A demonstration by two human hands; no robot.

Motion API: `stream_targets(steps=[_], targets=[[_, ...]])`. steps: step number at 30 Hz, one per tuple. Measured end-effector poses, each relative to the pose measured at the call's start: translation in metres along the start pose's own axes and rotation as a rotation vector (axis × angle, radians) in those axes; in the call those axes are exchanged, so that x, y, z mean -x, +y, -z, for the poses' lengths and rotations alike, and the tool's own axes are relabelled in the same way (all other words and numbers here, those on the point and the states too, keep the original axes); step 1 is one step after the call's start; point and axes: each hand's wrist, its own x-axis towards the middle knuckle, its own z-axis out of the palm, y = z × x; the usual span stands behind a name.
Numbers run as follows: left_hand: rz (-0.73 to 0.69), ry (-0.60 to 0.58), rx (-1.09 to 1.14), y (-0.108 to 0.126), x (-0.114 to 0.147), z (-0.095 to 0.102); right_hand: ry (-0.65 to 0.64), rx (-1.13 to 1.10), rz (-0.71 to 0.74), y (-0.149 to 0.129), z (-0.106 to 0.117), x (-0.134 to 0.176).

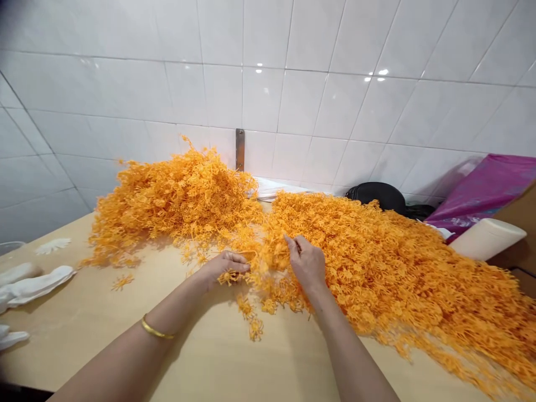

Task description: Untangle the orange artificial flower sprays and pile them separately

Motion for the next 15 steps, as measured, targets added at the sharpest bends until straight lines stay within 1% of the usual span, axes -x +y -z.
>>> stream_targets(steps=[2,4,5,7,9,10,12,13,14,15], targets=[[0.027,0.011,0.166,0.001,0.000,0.005,0.050,0.189,0.059,0.007,0.000,-0.009],[0.008,0.022,0.293,0.002,-0.003,0.008,0.097,0.306,0.127,0.009,0.000,-0.010],[-0.012,0.027,0.356,0.003,-0.005,0.009,0.120,0.314,0.157,0.006,0.000,-0.006],[-0.054,0.037,0.489,0.003,-0.009,0.011,0.159,0.238,0.227,-0.005,0.003,0.009],[-0.072,0.039,0.606,0.004,-0.012,0.014,0.122,0.101,0.363,-0.025,0.006,0.033],[-0.067,0.032,0.656,0.005,-0.013,0.016,0.034,0.047,0.465,-0.037,0.008,0.045],[-0.051,0.000,0.747,0.008,-0.013,0.019,-0.235,0.050,0.682,-0.056,0.007,0.066],[-0.056,-0.016,0.795,0.010,-0.012,0.021,-0.338,0.082,0.745,-0.063,0.004,0.073],[-0.068,-0.025,0.843,0.012,-0.011,0.023,-0.396,0.117,0.775,-0.066,-0.001,0.076],[-0.080,-0.025,0.883,0.014,-0.010,0.025,-0.427,0.165,0.780,-0.066,-0.007,0.076]])
